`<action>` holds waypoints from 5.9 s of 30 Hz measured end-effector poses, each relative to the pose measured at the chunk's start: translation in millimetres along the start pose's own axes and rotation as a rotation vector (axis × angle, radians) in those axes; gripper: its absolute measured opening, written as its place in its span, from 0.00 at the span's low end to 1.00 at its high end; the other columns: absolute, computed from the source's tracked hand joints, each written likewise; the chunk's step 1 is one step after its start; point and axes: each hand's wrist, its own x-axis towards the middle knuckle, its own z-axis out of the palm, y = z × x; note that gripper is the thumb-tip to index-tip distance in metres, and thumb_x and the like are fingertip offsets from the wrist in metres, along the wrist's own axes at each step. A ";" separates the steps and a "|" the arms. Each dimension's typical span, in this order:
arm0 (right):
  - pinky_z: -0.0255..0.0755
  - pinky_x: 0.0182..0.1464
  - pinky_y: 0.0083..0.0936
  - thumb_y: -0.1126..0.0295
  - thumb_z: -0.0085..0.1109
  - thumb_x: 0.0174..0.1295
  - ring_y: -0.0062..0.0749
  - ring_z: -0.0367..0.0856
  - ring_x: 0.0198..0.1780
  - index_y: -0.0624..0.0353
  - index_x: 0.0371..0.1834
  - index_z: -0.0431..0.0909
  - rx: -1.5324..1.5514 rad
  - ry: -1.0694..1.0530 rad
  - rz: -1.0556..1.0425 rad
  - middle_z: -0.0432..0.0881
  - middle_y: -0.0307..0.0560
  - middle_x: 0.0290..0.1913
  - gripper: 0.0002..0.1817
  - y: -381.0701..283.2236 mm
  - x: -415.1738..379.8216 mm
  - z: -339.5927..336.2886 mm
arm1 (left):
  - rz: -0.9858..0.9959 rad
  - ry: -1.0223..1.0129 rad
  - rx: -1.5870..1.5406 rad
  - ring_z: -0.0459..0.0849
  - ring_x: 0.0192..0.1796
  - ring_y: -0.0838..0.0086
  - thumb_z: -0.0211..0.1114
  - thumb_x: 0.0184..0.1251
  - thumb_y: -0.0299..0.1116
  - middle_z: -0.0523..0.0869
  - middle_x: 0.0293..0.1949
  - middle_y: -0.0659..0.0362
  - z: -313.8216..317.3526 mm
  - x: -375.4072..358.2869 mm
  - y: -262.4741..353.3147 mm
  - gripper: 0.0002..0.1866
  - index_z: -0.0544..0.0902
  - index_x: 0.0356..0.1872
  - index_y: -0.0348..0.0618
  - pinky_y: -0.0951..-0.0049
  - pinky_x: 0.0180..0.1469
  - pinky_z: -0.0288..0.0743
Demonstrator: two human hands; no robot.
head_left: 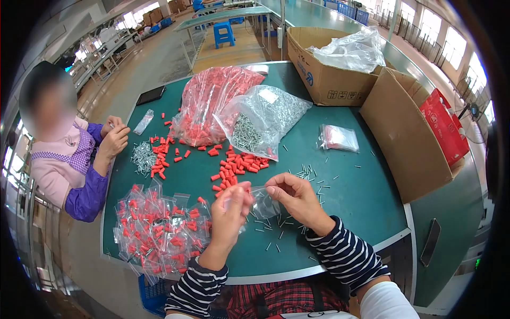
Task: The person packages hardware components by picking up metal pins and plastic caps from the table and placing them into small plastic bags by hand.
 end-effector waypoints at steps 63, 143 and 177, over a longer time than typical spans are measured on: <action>0.70 0.41 0.36 0.80 0.62 0.49 0.43 0.76 0.39 0.60 0.42 0.78 -0.921 -0.064 -0.561 0.75 0.47 0.36 0.15 -13.3 -12.3 10.9 | 0.503 0.020 0.700 0.75 0.28 0.85 0.67 0.61 0.21 0.80 0.31 0.63 0.3 -3.8 -2.6 0.01 0.84 0.32 0.34 0.83 0.31 0.68; 0.71 0.37 0.10 0.76 0.67 0.60 0.11 0.77 0.34 0.63 0.43 0.82 0.121 -0.102 0.114 0.82 0.33 0.34 0.09 -13.0 3.1 -44.3 | 0.343 -0.282 0.592 0.73 0.39 0.82 0.79 0.48 0.23 0.78 0.40 0.64 -0.6 -0.3 -10.6 0.24 0.80 0.49 0.36 0.80 0.43 0.71; 0.76 0.42 0.39 0.70 0.63 0.56 0.48 0.81 0.39 0.56 0.41 0.83 -0.968 -0.381 -0.344 0.77 0.52 0.42 0.10 14.2 53.4 19.3 | 0.559 -0.634 0.539 0.77 0.28 0.75 0.79 0.50 0.35 0.77 0.28 0.62 17.1 -21.0 -5.8 0.19 0.84 0.42 0.43 0.75 0.30 0.71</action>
